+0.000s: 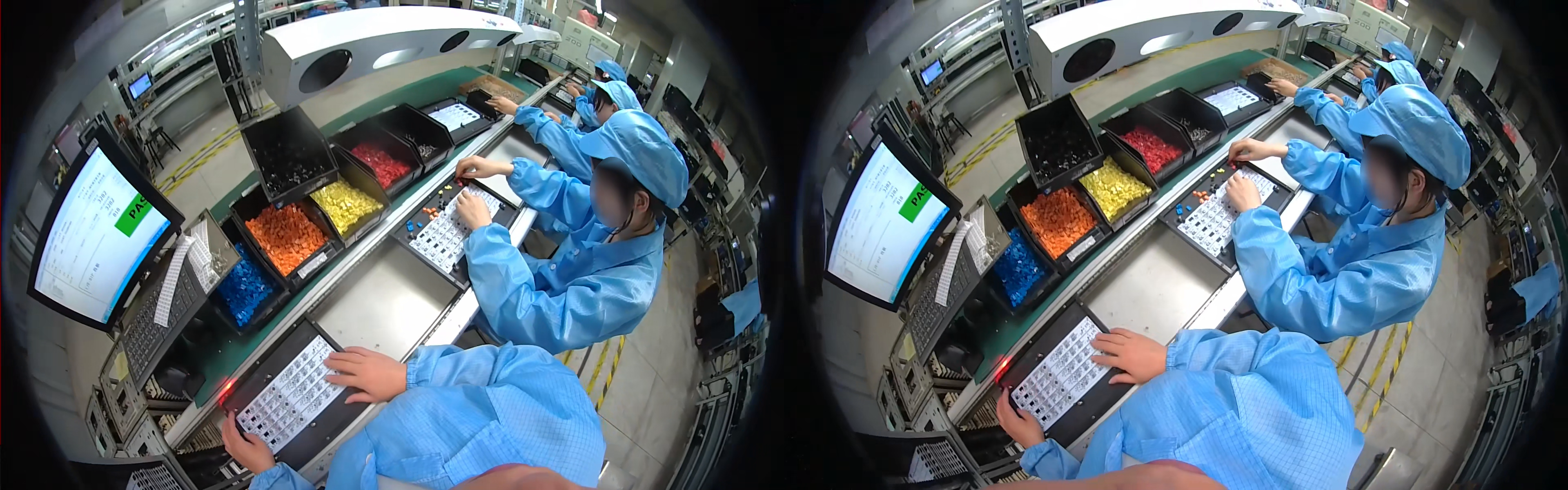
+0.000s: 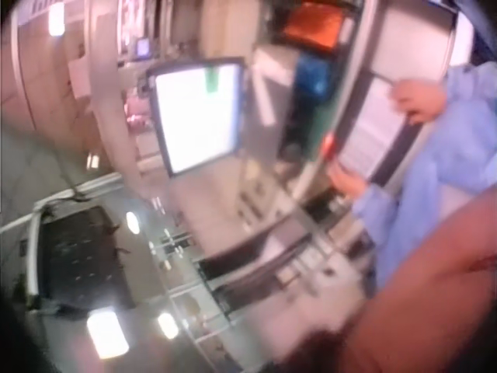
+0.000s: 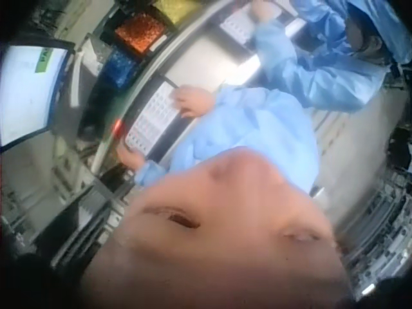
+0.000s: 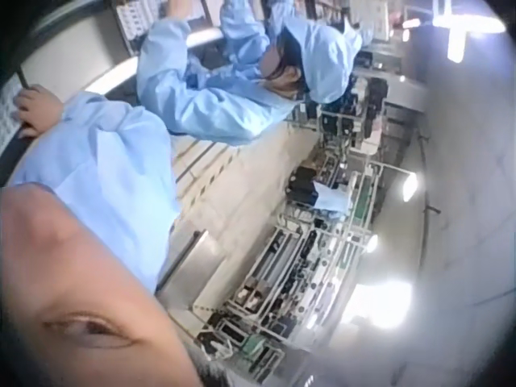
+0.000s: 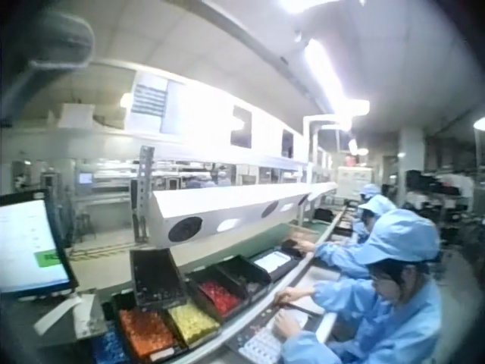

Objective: Manual assembly of small electronic components onto a circuit board template at a factory workstation.

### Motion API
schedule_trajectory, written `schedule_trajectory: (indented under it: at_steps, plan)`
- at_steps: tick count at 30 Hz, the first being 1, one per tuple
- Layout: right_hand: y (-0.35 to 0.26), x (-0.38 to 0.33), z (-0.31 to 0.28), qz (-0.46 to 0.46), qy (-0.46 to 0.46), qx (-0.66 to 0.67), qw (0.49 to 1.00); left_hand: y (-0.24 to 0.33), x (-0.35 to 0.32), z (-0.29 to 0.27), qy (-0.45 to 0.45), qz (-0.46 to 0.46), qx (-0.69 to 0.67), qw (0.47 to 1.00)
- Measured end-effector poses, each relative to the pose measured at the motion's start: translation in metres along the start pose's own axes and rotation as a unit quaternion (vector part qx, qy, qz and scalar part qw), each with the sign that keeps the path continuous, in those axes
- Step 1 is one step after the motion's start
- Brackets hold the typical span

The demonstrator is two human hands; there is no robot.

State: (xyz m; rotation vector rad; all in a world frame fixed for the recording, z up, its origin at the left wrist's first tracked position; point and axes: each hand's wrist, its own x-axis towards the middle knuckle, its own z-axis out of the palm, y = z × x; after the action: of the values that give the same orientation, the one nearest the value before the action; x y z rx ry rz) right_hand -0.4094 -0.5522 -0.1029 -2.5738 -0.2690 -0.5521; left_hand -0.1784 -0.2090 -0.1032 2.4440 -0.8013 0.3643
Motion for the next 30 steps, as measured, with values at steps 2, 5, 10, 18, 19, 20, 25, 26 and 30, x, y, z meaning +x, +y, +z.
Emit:
schedule_trajectory:
  at_steps: [2, 5, 10, 18, 19, 20, 25, 26, 30]
  plan:
    - [0.0, 0.003, 0.0, 0.013, -0.023, 0.024, 0.999, -0.004, -0.001, 0.004, 0.009, -0.001, -0.001, 1.0]
    - [0.001, 0.002, 0.003, 0.01, -0.003, 0.024, 1.0, 0.0, 0.007, 0.001, -0.007, -0.031, -0.021, 0.999]
    - [0.004, 0.003, 0.008, 0.007, 0.009, 0.03, 0.999, 0.018, 0.012, -0.004, 0.032, -0.052, -0.053, 0.997]
    - [0.001, 0.001, 0.001, 0.039, -0.041, 0.001, 0.998, 0.029, 0.019, 0.002, 0.035, -0.078, -0.007, 0.996]
    - [0.001, 0.001, 0.003, 0.033, -0.037, 0.004, 0.999, 0.027, 0.02, -0.001, 0.038, -0.075, -0.005, 0.996]
    - [0.002, 0.001, 0.006, 0.028, -0.034, 0.008, 0.999, 0.022, 0.021, -0.001, 0.038, -0.069, -0.002, 0.997]
    - [0.009, 0.001, 0.023, -0.003, 0.039, 0.037, 0.999, -0.023, 0.019, 0.019, 0.079, 0.027, -0.019, 0.996]
    - [0.009, 0.002, 0.02, -0.003, 0.038, 0.049, 0.998, -0.015, 0.02, 0.016, 0.081, 0.031, -0.053, 0.995]
    - [0.0, 0.007, -0.004, 0.021, 0.016, -0.019, 0.999, -0.008, 0.025, 0.023, 0.065, 0.017, -0.1, 0.993]
